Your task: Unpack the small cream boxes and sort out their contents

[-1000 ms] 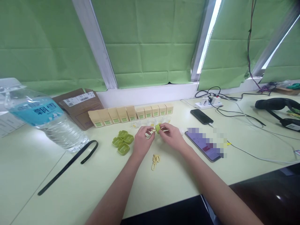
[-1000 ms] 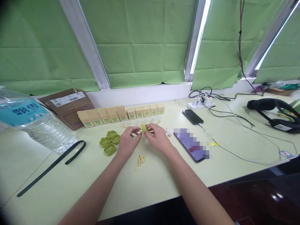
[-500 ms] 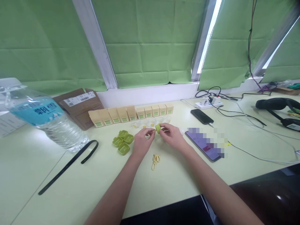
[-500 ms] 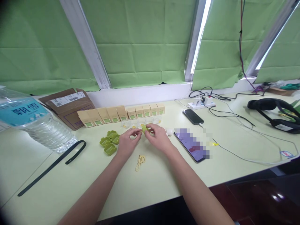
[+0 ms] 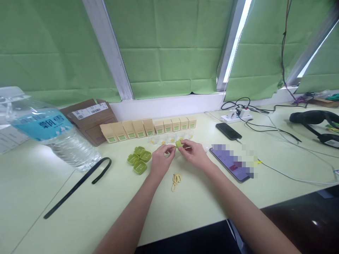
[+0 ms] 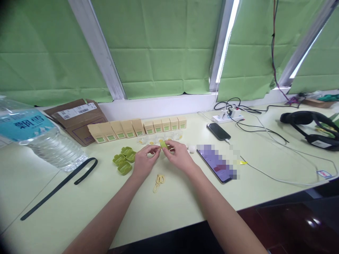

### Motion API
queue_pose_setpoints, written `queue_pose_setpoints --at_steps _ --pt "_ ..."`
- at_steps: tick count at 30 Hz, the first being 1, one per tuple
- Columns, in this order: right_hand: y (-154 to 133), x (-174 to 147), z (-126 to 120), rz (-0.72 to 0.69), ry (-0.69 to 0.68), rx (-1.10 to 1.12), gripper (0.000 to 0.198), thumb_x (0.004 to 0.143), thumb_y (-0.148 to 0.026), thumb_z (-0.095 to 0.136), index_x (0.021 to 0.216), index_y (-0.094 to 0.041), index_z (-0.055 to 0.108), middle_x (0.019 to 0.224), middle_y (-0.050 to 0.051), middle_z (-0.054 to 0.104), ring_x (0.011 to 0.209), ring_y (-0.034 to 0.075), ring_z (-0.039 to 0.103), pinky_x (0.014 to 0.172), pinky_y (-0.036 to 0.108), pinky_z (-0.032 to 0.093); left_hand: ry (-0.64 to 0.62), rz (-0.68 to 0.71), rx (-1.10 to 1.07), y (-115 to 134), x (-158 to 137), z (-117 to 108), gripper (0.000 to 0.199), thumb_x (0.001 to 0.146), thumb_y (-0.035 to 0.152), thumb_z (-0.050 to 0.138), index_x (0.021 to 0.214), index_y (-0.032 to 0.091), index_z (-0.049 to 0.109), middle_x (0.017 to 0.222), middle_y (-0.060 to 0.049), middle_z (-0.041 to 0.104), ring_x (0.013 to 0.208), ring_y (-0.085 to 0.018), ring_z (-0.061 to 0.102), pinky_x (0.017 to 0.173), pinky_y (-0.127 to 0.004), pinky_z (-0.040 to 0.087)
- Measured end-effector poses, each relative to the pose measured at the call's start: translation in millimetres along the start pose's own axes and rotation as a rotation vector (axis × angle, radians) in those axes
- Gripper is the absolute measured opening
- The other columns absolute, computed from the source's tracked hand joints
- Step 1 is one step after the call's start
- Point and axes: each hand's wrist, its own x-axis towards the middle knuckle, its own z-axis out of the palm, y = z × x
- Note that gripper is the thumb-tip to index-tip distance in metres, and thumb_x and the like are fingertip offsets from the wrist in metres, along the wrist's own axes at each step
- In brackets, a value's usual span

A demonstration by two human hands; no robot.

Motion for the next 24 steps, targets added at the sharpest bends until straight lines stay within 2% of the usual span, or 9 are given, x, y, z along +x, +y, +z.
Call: queue_pose_setpoints --at_steps 13,17,24 --pt "-0.7 -0.1 -0.2 0.006 -0.045 -0.018 0.021 0.089 -0.036 0.060 0.100 -0.021 0.070 0.096 0.004 0.076 0.085 0.018 0.073 0.079 0.030 0.060 -0.011 -0.017 0.010 -2.5 -1.1 0.0 0.009 0.086 0.021 0.063 0.089 0.021 0.071 0.084 -0.001 0.073 0.069 -0.013 0.064 0.071 -0.027 0.054" --pt "-2.0 -0.4 0.4 -0.004 -0.087 -0.001 0.021 0.090 -0.036 0.060 0.101 -0.021 0.070 0.098 0.003 0.075 0.086 0.018 0.073 0.080 0.029 0.059 -0.006 -0.029 0.008 -0.6 -1.1 -0.6 0.007 0.084 0.020 0.063 0.087 0.020 0.070 0.082 -0.001 0.073 0.069 -0.013 0.064 0.070 -0.027 0.054" --pt "-3.9 0.2 1.0 0.003 -0.077 0.042 0.022 0.091 -0.037 0.059 0.104 -0.022 0.070 0.101 0.004 0.075 0.088 0.018 0.072 0.079 0.029 0.060 0.014 -0.034 0.003 1.0 0.1 0.4 0.008 0.084 0.022 0.063 0.087 0.021 0.070 0.082 -0.001 0.073 0.068 -0.014 0.063 0.069 -0.027 0.054"
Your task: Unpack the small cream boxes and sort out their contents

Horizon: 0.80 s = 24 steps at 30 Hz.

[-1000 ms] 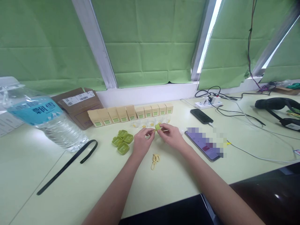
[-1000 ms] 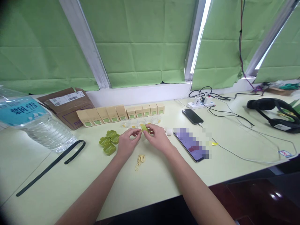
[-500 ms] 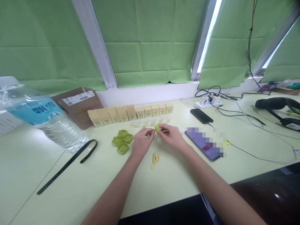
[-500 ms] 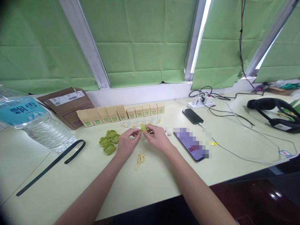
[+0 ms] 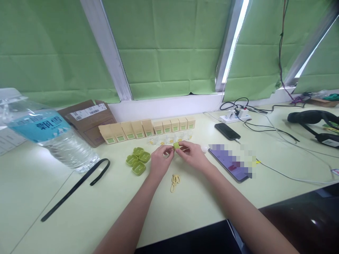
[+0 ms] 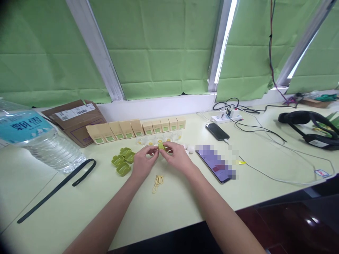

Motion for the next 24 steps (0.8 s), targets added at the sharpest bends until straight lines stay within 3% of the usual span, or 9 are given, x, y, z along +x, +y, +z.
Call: queue_pose_setpoints --at_steps 9,14,19,24 --pt "-2.7 1.1 -4.6 0.001 0.034 -0.105 0.027 0.098 -0.037 0.048 0.100 -0.020 0.069 0.096 0.005 0.073 0.083 0.017 0.068 0.072 0.026 0.054 -0.030 -0.023 -0.013 5.5 1.8 0.7 0.010 0.086 0.023 0.061 0.093 0.021 0.068 0.082 -0.001 0.071 0.070 -0.014 0.064 0.068 -0.027 0.052" --pt "-1.4 3.2 -6.8 -0.061 0.042 -0.193 0.036 0.101 -0.033 0.040 0.081 -0.020 0.067 0.081 0.004 0.070 0.077 0.018 0.065 0.073 0.029 0.051 -0.042 -0.037 -0.018 1.6 2.0 1.6 0.012 0.085 0.021 0.060 0.095 0.021 0.067 0.088 -0.002 0.072 0.073 -0.014 0.065 0.071 -0.028 0.052" --pt "5.0 3.7 -3.4 -0.007 0.053 -0.080 0.019 0.093 -0.028 0.055 0.099 -0.022 0.072 0.103 0.006 0.073 0.083 0.016 0.069 0.073 0.027 0.057 -0.060 -0.051 -0.005 -3.0 2.0 2.9 0.013 0.084 0.019 0.060 0.095 0.021 0.066 0.088 -0.002 0.072 0.074 -0.014 0.065 0.069 -0.027 0.052" --pt "9.5 4.0 -1.3 0.003 0.064 -0.056 0.014 0.086 -0.022 0.062 0.092 -0.022 0.075 0.098 0.005 0.071 0.080 0.015 0.069 0.074 0.027 0.060 -0.071 -0.030 -0.006 -1.9 1.7 3.4 0.016 0.082 0.016 0.060 0.096 0.021 0.067 0.091 -0.002 0.073 0.074 -0.014 0.066 0.070 -0.028 0.053"
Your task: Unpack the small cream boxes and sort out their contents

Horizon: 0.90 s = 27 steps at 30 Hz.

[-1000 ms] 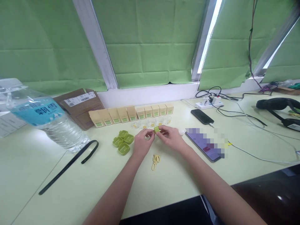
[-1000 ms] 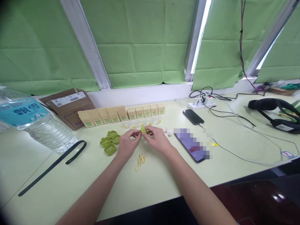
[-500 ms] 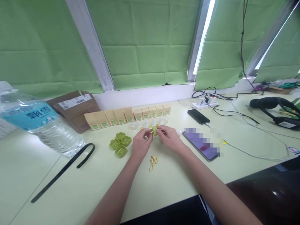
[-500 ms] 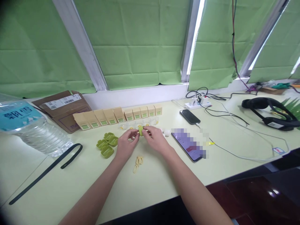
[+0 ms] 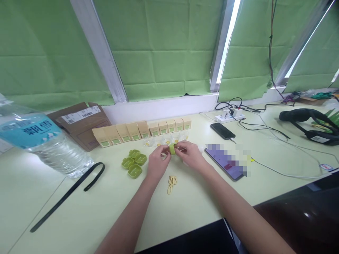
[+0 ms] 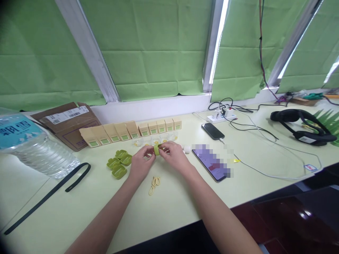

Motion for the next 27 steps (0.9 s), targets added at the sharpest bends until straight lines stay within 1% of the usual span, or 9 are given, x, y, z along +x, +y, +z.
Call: queue_pose_setpoints --at_steps 4,6,7,9,11,12,14,18,27 --pt "-1.6 0.3 -1.1 0.004 0.004 -0.012 0.013 0.085 -0.019 0.062 0.088 -0.021 0.074 0.095 0.005 0.070 0.077 0.014 0.068 0.072 0.027 0.060 -0.019 -0.011 -0.017 3.7 0.5 -0.5 0.020 0.081 0.014 0.060 0.099 0.022 0.066 0.092 -0.001 0.073 0.074 -0.014 0.066 0.071 -0.028 0.053" --pt "-3.9 0.1 -1.3 0.000 0.005 -0.028 0.013 0.085 -0.017 0.062 0.086 -0.021 0.073 0.093 0.005 0.070 0.077 0.015 0.068 0.071 0.027 0.059 -0.031 -0.036 -0.031 5.8 0.0 -0.9 0.029 0.079 0.012 0.059 0.106 0.023 0.063 0.093 -0.001 0.073 0.076 -0.014 0.067 0.072 -0.028 0.053" --pt "-5.2 -0.2 -1.3 -0.005 0.007 -0.037 0.012 0.085 -0.017 0.061 0.085 -0.021 0.073 0.092 0.005 0.070 0.078 0.015 0.068 0.071 0.027 0.059 -0.044 -0.045 -0.037 6.7 -0.5 -0.9 0.035 0.078 0.010 0.059 0.111 0.024 0.062 0.096 -0.002 0.073 0.079 -0.014 0.067 0.073 -0.028 0.053" --pt "-7.6 -0.8 -1.1 -0.015 0.005 -0.052 0.012 0.085 -0.017 0.061 0.085 -0.021 0.073 0.089 0.004 0.069 0.080 0.016 0.067 0.071 0.027 0.058 -0.092 -0.042 -0.041 8.4 -2.0 -0.6 0.047 0.078 0.009 0.058 0.121 0.026 0.057 0.109 -0.003 0.071 0.088 -0.015 0.067 0.074 -0.028 0.053" --pt "-9.1 -1.4 -0.9 -0.020 0.003 -0.063 0.012 0.085 -0.017 0.061 0.085 -0.022 0.072 0.087 0.004 0.068 0.081 0.016 0.066 0.072 0.027 0.058 -0.159 -0.011 -0.040 9.6 -3.7 0.2 0.053 0.078 0.011 0.060 0.128 0.028 0.054 0.123 -0.005 0.067 0.100 -0.018 0.066 0.078 -0.029 0.053" --pt "-9.4 -1.7 -0.8 -0.022 0.002 -0.067 0.012 0.085 -0.017 0.061 0.084 -0.022 0.071 0.086 0.003 0.068 0.081 0.016 0.066 0.072 0.027 0.058 -0.187 0.007 -0.041 10.0 -4.4 0.7 0.054 0.079 0.013 0.061 0.130 0.028 0.053 0.127 -0.006 0.065 0.105 -0.019 0.065 0.080 -0.030 0.053" --pt "-9.3 -2.0 -0.7 -0.023 0.002 -0.068 0.011 0.085 -0.019 0.060 0.083 -0.021 0.070 0.086 0.003 0.068 0.082 0.016 0.066 0.073 0.027 0.058 -0.218 0.031 -0.044 10.6 -5.1 1.6 0.052 0.081 0.017 0.062 0.131 0.028 0.053 0.128 -0.006 0.064 0.108 -0.021 0.063 0.085 -0.033 0.053" --pt "-8.1 -2.3 -0.3 -0.017 0.007 -0.057 0.008 0.084 -0.020 0.061 0.081 -0.021 0.069 0.085 0.003 0.068 0.081 0.016 0.066 0.073 0.028 0.058 -0.203 0.043 -0.032 11.3 -4.6 2.1 0.047 0.083 0.016 0.060 0.129 0.028 0.055 0.124 -0.005 0.066 0.107 -0.020 0.063 0.089 -0.034 0.052" --pt "-8.5 -2.7 1.2 0.024 0.010 -0.051 0.005 0.082 -0.022 0.061 0.083 -0.021 0.066 0.087 0.003 0.068 0.077 0.015 0.067 0.073 0.029 0.057 -0.191 0.034 -0.007 13.6 -4.3 0.3 0.047 0.081 0.014 0.061 0.125 0.028 0.056 0.120 -0.004 0.067 0.104 -0.021 0.064 0.087 -0.034 0.052"
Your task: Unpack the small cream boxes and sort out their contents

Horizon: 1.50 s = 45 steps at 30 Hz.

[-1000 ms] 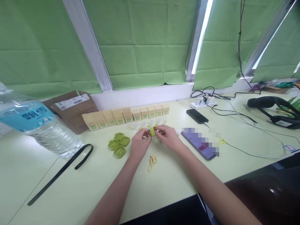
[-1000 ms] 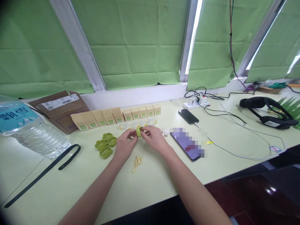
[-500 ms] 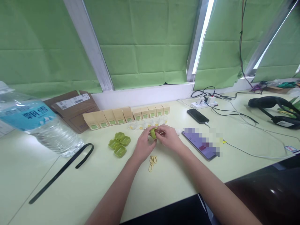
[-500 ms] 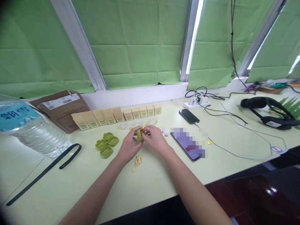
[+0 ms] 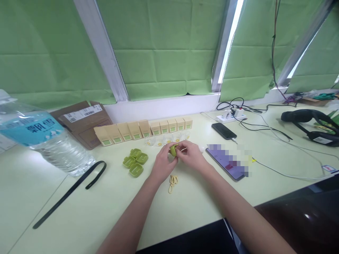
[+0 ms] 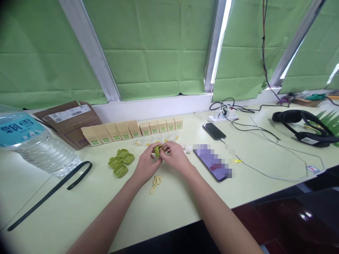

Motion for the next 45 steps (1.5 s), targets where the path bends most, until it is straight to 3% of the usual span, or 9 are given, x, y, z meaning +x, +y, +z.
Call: queue_pose_setpoints --at_steps 13,19,23,31,35,38,42,45 --pt "-4.7 0.1 -5.8 0.009 0.030 0.014 0.006 0.082 -0.023 0.060 0.083 -0.020 0.065 0.090 0.003 0.069 0.079 0.015 0.067 0.072 0.028 0.055 0.034 -0.065 -0.008 -0.8 0.4 1.6 0.043 0.082 0.018 0.062 0.123 0.027 0.054 0.119 -0.003 0.066 0.096 -0.018 0.064 0.086 -0.033 0.051" --pt "-2.7 3.2 -16.0 0.065 0.219 0.106 0.012 0.085 -0.029 0.060 0.087 -0.019 0.066 0.089 0.004 0.071 0.072 0.014 0.066 0.065 0.026 0.054 0.078 -0.205 0.004 -3.7 2.7 -4.2 0.041 0.082 0.022 0.063 0.122 0.026 0.053 0.110 -0.003 0.068 0.086 -0.017 0.064 0.083 -0.033 0.051" --pt "-4.5 2.9 -19.5 0.053 0.333 0.170 0.019 0.088 -0.036 0.060 0.093 -0.019 0.068 0.089 0.004 0.071 0.072 0.014 0.064 0.062 0.025 0.052 0.078 -0.216 -0.001 -4.1 2.6 -3.0 0.041 0.082 0.022 0.063 0.122 0.026 0.053 0.111 -0.003 0.067 0.085 -0.016 0.064 0.082 -0.032 0.051" --pt "-8.1 -1.3 -18.6 -0.035 0.349 0.229 0.019 0.092 -0.034 0.058 0.095 -0.019 0.069 0.089 0.005 0.070 0.074 0.014 0.063 0.060 0.024 0.050 0.050 -0.209 -0.009 -3.1 2.0 -0.8 0.042 0.082 0.022 0.062 0.123 0.027 0.053 0.113 -0.002 0.067 0.085 -0.016 0.063 0.083 -0.032 0.050" --pt "-10.7 -6.0 -21.1 -0.217 0.239 0.256 0.016 0.091 -0.025 0.054 0.092 -0.018 0.069 0.082 0.004 0.068 0.073 0.014 0.063 0.061 0.024 0.049 0.048 -0.245 0.013 -3.4 2.4 -1.4 0.041 0.082 0.022 0.061 0.121 0.027 0.051 0.109 -0.003 0.067 0.089 -0.018 0.063 0.082 -0.032 0.049" --pt "-14.7 -9.7 -20.9 -0.360 0.030 0.235 0.017 0.086 -0.016 0.052 0.083 -0.017 0.069 0.072 0.002 0.065 0.062 0.012 0.058 0.058 0.023 0.045 0.036 -0.325 0.030 -4.3 2.0 -2.5 0.042 0.081 0.022 0.060 0.121 0.027 0.047 0.101 -0.002 0.067 0.086 -0.019 0.063 0.079 -0.032 0.047" --pt "-21.5 -13.4 -16.1 -0.448 -0.254 0.090 0.018 0.074 -0.008 0.051 0.073 -0.017 0.066 0.062 -0.001 0.061 0.052 0.010 0.048 0.054 0.023 0.038 0.016 -0.405 0.043 -4.3 1.9 -5.1 0.044 0.079 0.021 0.061 0.118 0.027 0.043 0.090 0.000 0.066 0.077 -0.018 0.062 0.073 -0.030 0.046" --pt "-25.1 -14.7 -12.8 -0.500 -0.346 0.002 0.017 0.070 -0.007 0.050 0.069 -0.018 0.064 0.062 -0.001 0.062 0.052 0.011 0.047 0.055 0.024 0.036 -0.003 -0.423 0.053 -3.5 2.4 -6.1 0.045 0.077 0.021 0.062 0.117 0.027 0.042 0.085 0.001 0.064 0.074 -0.018 0.061 0.070 -0.029 0.045"
